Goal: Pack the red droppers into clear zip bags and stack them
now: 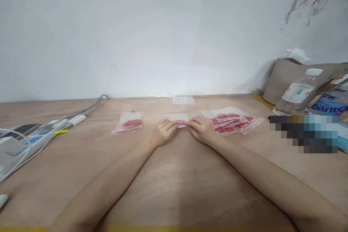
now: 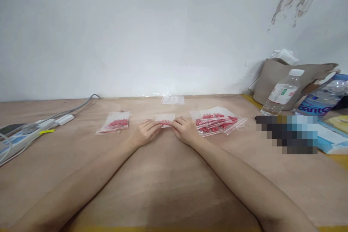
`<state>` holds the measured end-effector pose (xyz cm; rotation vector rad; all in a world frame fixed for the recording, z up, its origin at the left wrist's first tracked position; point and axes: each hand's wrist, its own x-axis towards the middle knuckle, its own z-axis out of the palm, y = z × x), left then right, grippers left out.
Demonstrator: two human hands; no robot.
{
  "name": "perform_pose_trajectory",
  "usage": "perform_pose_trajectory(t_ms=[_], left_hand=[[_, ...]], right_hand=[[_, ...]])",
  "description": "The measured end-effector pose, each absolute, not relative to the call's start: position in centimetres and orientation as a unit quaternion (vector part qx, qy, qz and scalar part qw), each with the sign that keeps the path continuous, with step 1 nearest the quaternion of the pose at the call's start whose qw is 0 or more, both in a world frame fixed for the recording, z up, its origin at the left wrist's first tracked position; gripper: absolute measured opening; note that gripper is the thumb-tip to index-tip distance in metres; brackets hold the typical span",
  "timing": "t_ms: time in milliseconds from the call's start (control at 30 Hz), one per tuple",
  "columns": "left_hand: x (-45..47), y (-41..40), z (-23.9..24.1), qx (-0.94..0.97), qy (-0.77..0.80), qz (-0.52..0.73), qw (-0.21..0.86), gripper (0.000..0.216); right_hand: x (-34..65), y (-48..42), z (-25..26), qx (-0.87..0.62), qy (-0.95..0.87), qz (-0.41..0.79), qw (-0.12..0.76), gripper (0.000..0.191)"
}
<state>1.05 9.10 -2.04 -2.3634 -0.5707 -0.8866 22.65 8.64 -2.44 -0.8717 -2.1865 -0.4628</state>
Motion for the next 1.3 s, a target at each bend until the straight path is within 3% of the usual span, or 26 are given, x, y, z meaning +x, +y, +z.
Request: perform_pose_trajectory(t_ms=[833,1300], left_hand=[[2.0,9.1,-1.9,-0.868,-0.184,-0.335,0.316,0.012],[2.0,8.9,-1.5,-0.866,-0.163,-0.325,0.343,0.012]], right_hand=[[21.1,8.6,-2.5,-0.325,-0.849,-0.278,0.310,0.026],[20.6,8.2,-2.5,-0.299,-0.844,-0.293,0.335,0.020]])
